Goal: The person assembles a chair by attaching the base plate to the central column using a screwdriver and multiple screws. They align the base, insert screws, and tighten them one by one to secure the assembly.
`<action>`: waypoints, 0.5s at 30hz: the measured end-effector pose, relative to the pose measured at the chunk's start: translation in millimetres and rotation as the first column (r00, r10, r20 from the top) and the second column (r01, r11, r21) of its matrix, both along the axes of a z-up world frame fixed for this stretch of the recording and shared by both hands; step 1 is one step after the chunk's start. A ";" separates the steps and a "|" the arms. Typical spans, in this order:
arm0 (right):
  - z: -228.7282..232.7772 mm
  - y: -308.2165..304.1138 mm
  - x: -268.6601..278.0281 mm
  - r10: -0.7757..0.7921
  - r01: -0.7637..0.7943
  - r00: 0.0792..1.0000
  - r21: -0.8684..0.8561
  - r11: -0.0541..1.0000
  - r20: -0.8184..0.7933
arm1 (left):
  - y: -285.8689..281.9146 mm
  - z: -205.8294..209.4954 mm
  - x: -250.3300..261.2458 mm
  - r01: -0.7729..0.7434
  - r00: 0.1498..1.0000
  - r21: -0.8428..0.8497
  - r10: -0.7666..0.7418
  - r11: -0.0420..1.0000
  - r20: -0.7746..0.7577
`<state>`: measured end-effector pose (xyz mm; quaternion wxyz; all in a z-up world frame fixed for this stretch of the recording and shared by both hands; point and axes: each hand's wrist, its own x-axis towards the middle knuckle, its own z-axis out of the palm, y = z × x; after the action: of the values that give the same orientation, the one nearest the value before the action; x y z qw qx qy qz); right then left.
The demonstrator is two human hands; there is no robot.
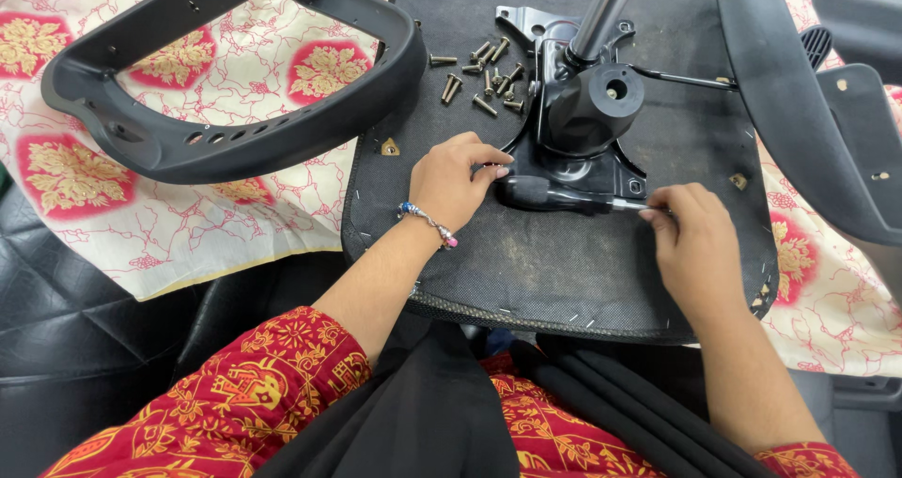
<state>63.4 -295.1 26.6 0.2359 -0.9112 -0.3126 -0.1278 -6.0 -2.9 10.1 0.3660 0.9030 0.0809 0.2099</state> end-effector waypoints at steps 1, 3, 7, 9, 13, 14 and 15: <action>-2.8 2.5 -2.7 0.022 -0.022 1.000 0.014 1.000 0.009 | 0.1 -0.3 0.1 0.005 1.000 0.001 -0.005 1.000 0.006; -4.6 4.3 -5.0 0.047 -0.048 0.999 0.041 0.998 0.021 | 0.9 -0.4 -0.1 0.014 1.000 0.003 -0.014 1.000 0.019; -5.3 13.1 -6.8 -0.048 0.091 0.960 0.146 0.985 -0.274 | 2.4 2.8 -1.8 0.025 1.000 -0.034 -0.025 0.999 -0.006; -4.2 15.5 -6.7 -0.018 0.156 0.874 0.245 0.957 -0.486 | 1.5 2.4 -1.9 0.025 0.999 -0.028 -0.026 0.999 -0.024; -1.2 34.7 -6.2 0.363 0.097 0.681 0.570 0.816 -0.636 | 0.2 3.3 -1.0 0.026 0.999 -0.012 -0.027 1.000 -0.018; 0.0 43.6 -8.1 0.478 0.076 0.609 0.647 0.759 -0.633 | -0.1 3.9 -1.8 0.023 0.999 -0.021 -0.024 1.000 -0.031; 0.9 52.8 -13.2 0.562 0.108 0.548 0.719 0.687 -0.619 | 0.2 4.4 -2.0 0.020 0.999 -0.031 -0.021 0.999 -0.043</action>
<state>50.2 -242.3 27.6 0.6848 -0.6539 -0.2252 0.2295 -8.0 -2.8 14.5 0.3799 0.9025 0.0826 0.1853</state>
